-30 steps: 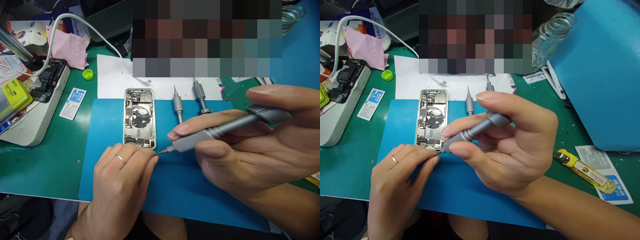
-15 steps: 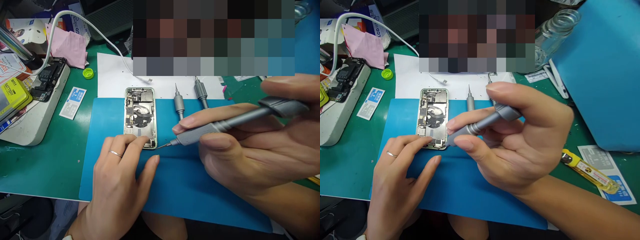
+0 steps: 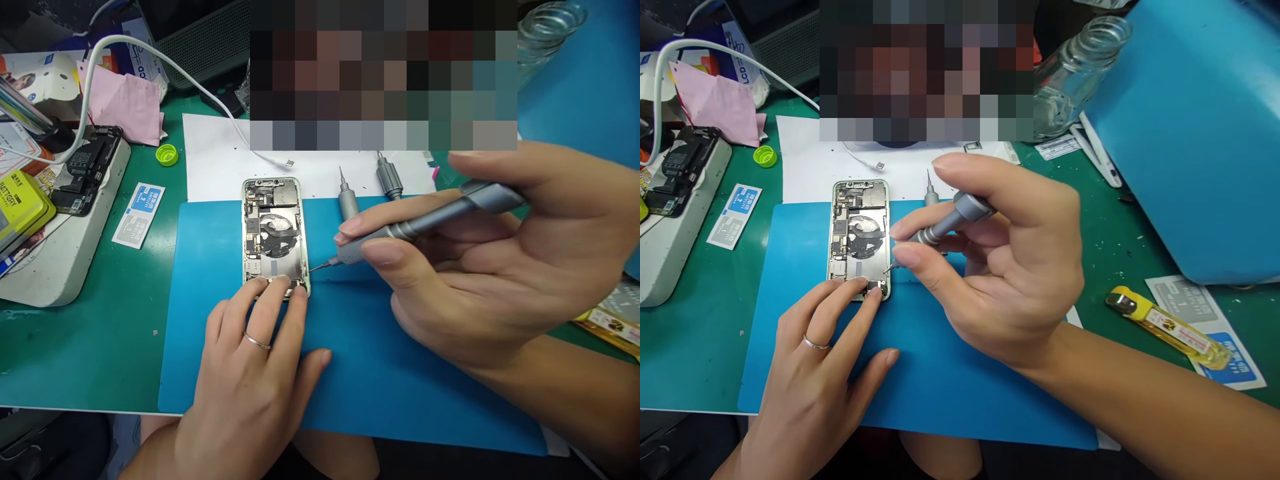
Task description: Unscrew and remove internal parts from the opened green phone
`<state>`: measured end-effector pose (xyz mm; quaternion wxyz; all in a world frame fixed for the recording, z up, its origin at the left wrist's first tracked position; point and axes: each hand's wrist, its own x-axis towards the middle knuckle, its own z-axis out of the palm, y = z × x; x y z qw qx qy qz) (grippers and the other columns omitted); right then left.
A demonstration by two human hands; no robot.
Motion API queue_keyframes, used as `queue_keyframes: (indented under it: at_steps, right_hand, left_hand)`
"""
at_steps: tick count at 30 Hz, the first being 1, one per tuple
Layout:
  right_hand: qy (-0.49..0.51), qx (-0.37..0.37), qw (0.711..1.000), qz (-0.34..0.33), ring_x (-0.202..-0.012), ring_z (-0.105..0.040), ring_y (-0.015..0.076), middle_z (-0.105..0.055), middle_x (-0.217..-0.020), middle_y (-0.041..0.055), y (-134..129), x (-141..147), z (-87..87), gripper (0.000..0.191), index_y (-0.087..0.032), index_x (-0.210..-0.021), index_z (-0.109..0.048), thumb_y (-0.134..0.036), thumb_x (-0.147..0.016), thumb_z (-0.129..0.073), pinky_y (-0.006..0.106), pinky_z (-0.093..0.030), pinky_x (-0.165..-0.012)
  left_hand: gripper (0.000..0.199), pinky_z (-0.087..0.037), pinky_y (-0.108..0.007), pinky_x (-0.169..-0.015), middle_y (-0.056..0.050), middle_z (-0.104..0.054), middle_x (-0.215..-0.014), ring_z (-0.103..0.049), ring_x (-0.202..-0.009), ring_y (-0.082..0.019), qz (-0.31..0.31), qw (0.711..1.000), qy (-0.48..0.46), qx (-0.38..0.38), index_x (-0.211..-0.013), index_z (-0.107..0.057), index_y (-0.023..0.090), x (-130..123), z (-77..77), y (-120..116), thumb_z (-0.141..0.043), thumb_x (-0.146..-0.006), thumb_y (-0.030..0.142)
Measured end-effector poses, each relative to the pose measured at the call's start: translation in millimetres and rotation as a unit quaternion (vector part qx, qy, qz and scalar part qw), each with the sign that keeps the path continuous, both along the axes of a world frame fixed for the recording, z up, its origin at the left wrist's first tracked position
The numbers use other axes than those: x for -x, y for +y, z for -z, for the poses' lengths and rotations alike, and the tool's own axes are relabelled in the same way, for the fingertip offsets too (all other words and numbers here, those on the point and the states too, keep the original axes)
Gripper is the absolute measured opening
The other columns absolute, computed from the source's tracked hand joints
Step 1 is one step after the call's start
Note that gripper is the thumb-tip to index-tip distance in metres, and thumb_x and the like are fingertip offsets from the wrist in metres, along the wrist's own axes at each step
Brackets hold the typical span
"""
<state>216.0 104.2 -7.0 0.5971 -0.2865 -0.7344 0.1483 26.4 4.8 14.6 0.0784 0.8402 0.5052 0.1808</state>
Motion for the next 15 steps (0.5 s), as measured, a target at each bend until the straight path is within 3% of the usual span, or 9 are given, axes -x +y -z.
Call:
queue_keyframes:
  at_steps: [3,7,10,13,15]
  right_hand:
    - [-0.009,-0.005,1.0,0.001,-0.081,-0.079,0.0147,-0.057,-0.133,0.0039,-1.8,2.2,-1.4,0.077,-0.03,-0.153,-0.049,-0.005,-0.085,-0.074,0.017,-0.068,-0.054]
    - [-0.008,0.015,1.0,0.012,-0.077,-0.079,0.0188,-0.062,-0.134,0.0005,-5.4,4.3,-2.7,0.071,-0.038,-0.146,-0.057,-0.007,-0.084,-0.076,0.025,-0.069,-0.05]
    - [-0.015,0.044,0.999,-0.002,-0.076,-0.079,0.0221,-0.066,-0.132,0.0013,-5.2,2.3,-4.5,0.071,-0.037,-0.146,-0.058,-0.01,-0.083,-0.078,0.028,-0.07,-0.051]
    - [-0.046,0.051,0.996,-0.053,-0.076,-0.08,0.0212,-0.072,-0.123,0.0009,-3.1,-2.5,-5.7,0.083,-0.034,-0.153,-0.05,-0.009,-0.08,-0.08,0.024,-0.069,-0.051]
    - [-0.02,0.098,0.994,-0.051,-0.073,-0.079,0.0197,-0.077,-0.111,-0.004,-3.1,-5.6,-5.3,0.082,-0.041,-0.145,-0.058,-0.011,-0.074,-0.086,0.024,-0.068,-0.051]
  left_hand:
    - [0.041,-0.037,-0.045,-0.105,-0.013,-0.062,-0.143,-0.049,-0.134,-0.032,-0.002,1.0,0.008,-0.004,-0.139,-0.06,0.01,-0.9,0.0,-0.2,-0.056,-0.105,0.033]
    - [0.042,-0.038,-0.045,-0.104,-0.011,-0.065,-0.141,-0.051,-0.13,-0.033,-0.013,1.0,0.003,0.004,-0.138,-0.062,0.011,-2.3,0.1,0.3,-0.057,-0.104,0.035]
    - [0.04,-0.039,-0.045,-0.103,-0.01,-0.066,-0.14,-0.053,-0.128,-0.033,-0.014,1.0,0.0,-0.002,-0.136,-0.064,0.011,-2.8,1.1,1.2,-0.059,-0.103,0.035]
    - [0.038,-0.039,-0.045,-0.102,-0.009,-0.067,-0.138,-0.054,-0.125,-0.033,-0.015,1.0,0.001,-0.011,-0.133,-0.065,0.011,-3.2,1.7,1.8,-0.058,-0.104,0.034]
    - [0.037,-0.039,-0.045,-0.101,-0.009,-0.068,-0.138,-0.054,-0.125,-0.032,-0.016,1.0,0.001,-0.011,-0.133,-0.065,0.011,-3.4,1.4,1.8,-0.057,-0.104,0.033]
